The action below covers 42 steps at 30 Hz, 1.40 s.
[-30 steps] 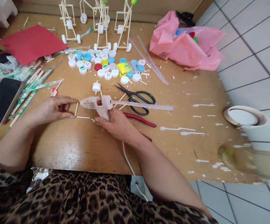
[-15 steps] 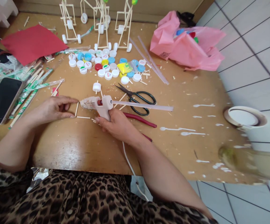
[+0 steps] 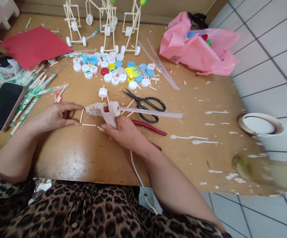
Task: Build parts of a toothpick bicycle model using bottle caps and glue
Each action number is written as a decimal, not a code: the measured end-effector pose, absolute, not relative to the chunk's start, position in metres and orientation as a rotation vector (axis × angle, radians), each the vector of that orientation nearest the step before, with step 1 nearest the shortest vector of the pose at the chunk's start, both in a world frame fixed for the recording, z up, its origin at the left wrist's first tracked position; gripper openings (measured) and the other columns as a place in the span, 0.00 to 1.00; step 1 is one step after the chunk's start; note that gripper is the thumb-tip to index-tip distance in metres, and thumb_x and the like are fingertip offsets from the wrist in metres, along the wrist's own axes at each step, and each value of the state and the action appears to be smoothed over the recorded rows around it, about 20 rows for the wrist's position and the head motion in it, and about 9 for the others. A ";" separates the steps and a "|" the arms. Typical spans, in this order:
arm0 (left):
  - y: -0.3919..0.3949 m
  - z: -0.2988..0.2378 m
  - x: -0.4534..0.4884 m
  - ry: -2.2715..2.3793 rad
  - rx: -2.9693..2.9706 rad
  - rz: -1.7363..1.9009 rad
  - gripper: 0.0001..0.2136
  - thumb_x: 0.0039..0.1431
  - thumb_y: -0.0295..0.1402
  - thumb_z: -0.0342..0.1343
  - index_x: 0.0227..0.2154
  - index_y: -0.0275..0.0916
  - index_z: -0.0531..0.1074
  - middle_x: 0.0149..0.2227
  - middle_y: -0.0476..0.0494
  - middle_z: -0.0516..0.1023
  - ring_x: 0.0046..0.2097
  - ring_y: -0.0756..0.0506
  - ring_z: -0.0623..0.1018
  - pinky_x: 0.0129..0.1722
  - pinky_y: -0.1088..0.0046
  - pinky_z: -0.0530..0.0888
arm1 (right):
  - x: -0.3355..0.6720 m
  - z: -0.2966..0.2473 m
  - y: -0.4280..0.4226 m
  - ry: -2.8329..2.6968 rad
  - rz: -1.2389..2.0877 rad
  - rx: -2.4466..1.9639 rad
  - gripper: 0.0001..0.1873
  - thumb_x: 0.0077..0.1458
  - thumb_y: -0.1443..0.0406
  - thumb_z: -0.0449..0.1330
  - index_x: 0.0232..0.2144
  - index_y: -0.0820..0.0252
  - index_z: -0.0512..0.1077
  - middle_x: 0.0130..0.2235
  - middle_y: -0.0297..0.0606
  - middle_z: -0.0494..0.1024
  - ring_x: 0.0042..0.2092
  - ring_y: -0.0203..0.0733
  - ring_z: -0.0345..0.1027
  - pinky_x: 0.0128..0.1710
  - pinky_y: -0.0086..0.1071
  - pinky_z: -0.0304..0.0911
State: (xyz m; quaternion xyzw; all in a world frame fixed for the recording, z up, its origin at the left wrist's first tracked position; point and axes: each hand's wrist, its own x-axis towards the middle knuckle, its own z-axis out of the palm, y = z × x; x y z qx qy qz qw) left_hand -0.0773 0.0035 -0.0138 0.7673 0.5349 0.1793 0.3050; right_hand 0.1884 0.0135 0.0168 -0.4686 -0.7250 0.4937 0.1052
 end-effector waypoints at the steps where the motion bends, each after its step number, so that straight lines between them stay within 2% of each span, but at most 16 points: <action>1: 0.003 -0.014 -0.077 1.417 2.032 0.472 0.22 0.52 0.38 0.65 0.50 0.38 0.76 0.26 0.51 0.73 0.25 0.52 0.66 0.29 0.75 0.65 | 0.188 0.017 0.014 -2.138 1.457 -1.382 0.12 0.55 0.59 0.55 0.23 0.59 0.67 0.18 0.32 0.71 0.22 0.35 0.63 0.26 0.28 0.59; 15: 0.004 -0.013 -0.076 1.429 2.035 0.454 0.21 0.51 0.35 0.65 0.50 0.38 0.76 0.26 0.51 0.73 0.26 0.51 0.68 0.30 0.74 0.65 | 0.189 0.020 0.013 -2.127 1.464 -1.357 0.12 0.54 0.59 0.56 0.23 0.59 0.67 0.18 0.32 0.70 0.22 0.34 0.62 0.26 0.28 0.59; 19: 0.004 -0.014 -0.077 1.429 2.022 0.459 0.21 0.51 0.35 0.65 0.50 0.39 0.76 0.26 0.51 0.73 0.27 0.51 0.68 0.31 0.74 0.66 | 0.193 0.025 0.014 -2.077 1.506 -1.377 0.12 0.54 0.58 0.56 0.24 0.59 0.69 0.19 0.33 0.72 0.24 0.36 0.65 0.27 0.29 0.60; 23: 0.004 -0.013 -0.077 1.445 1.994 0.443 0.22 0.51 0.36 0.65 0.49 0.38 0.76 0.27 0.51 0.73 0.27 0.51 0.68 0.31 0.73 0.66 | 0.199 0.031 0.016 -2.021 1.543 -1.402 0.14 0.54 0.57 0.57 0.25 0.61 0.73 0.21 0.35 0.75 0.22 0.35 0.63 0.25 0.29 0.58; 28: 0.004 -0.012 -0.077 1.460 1.991 0.430 0.22 0.50 0.36 0.65 0.49 0.37 0.76 0.26 0.52 0.73 0.26 0.52 0.67 0.30 0.74 0.66 | 0.203 0.027 0.015 -1.919 1.530 -1.446 0.17 0.52 0.54 0.60 0.28 0.63 0.75 0.21 0.37 0.76 0.22 0.35 0.64 0.22 0.29 0.56; 32: 0.005 -0.013 -0.078 1.440 2.001 0.458 0.21 0.50 0.37 0.65 0.48 0.37 0.76 0.26 0.51 0.73 0.26 0.52 0.67 0.29 0.75 0.66 | 0.204 0.026 0.015 -1.652 1.550 -1.492 0.20 0.48 0.51 0.65 0.32 0.62 0.72 0.22 0.35 0.75 0.21 0.35 0.64 0.21 0.29 0.58; 36: 0.005 -0.015 -0.079 1.427 2.003 0.476 0.22 0.50 0.38 0.65 0.49 0.36 0.76 0.26 0.51 0.73 0.25 0.52 0.67 0.29 0.75 0.66 | 0.216 0.033 0.024 -1.456 1.545 -1.526 0.19 0.45 0.52 0.69 0.29 0.58 0.69 0.20 0.32 0.73 0.19 0.34 0.65 0.19 0.28 0.61; 42: 0.005 -0.016 -0.078 1.441 1.989 0.482 0.23 0.50 0.38 0.65 0.49 0.34 0.75 0.26 0.51 0.72 0.26 0.52 0.67 0.30 0.74 0.67 | 0.242 0.037 0.043 -1.398 1.399 -1.472 0.24 0.41 0.45 0.69 0.22 0.58 0.68 0.17 0.34 0.71 0.19 0.35 0.66 0.16 0.27 0.60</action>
